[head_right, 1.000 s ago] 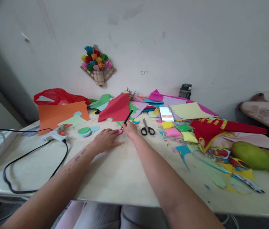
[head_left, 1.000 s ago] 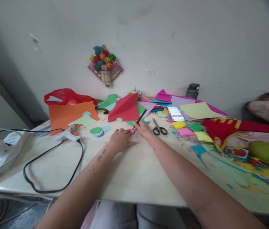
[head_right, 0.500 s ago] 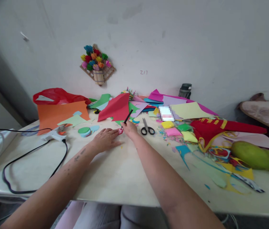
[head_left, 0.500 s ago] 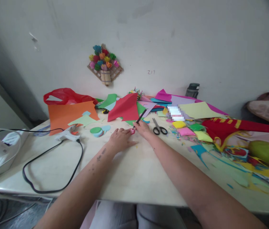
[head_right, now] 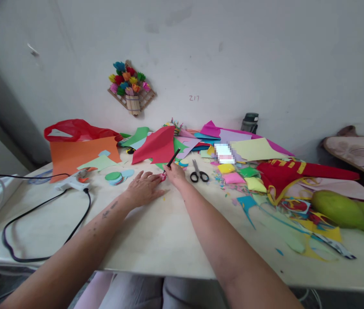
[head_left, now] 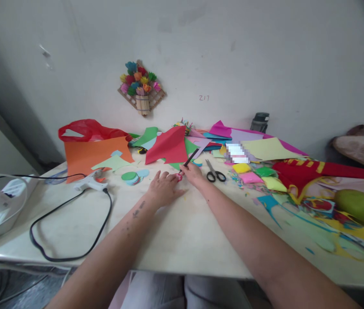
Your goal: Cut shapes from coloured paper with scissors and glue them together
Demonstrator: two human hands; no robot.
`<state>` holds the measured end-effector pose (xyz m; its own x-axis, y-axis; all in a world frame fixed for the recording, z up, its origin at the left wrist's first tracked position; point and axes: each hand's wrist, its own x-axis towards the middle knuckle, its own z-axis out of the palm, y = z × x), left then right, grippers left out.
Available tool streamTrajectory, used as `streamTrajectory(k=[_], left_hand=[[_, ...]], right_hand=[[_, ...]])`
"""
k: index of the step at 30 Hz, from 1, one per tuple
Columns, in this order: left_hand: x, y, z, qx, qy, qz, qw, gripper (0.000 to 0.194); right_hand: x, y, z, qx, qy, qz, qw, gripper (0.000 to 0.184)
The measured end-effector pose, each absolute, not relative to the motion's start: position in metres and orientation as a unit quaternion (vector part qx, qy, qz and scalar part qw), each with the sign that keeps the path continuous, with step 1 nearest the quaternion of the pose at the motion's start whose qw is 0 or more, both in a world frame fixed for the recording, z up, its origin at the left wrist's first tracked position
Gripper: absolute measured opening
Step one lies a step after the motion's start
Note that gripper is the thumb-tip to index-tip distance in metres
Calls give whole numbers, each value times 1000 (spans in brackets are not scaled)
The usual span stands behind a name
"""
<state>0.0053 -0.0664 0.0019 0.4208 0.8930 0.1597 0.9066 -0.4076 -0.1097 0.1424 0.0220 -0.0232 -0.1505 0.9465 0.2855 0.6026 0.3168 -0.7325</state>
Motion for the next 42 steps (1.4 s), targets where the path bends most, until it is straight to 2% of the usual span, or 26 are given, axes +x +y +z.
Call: streamTrajectory(k=[42], left_hand=[[10,-71,8,-839,-541,-17,62,59]], right_hand=[[141,16,-15,-555,-740,195,326,26]])
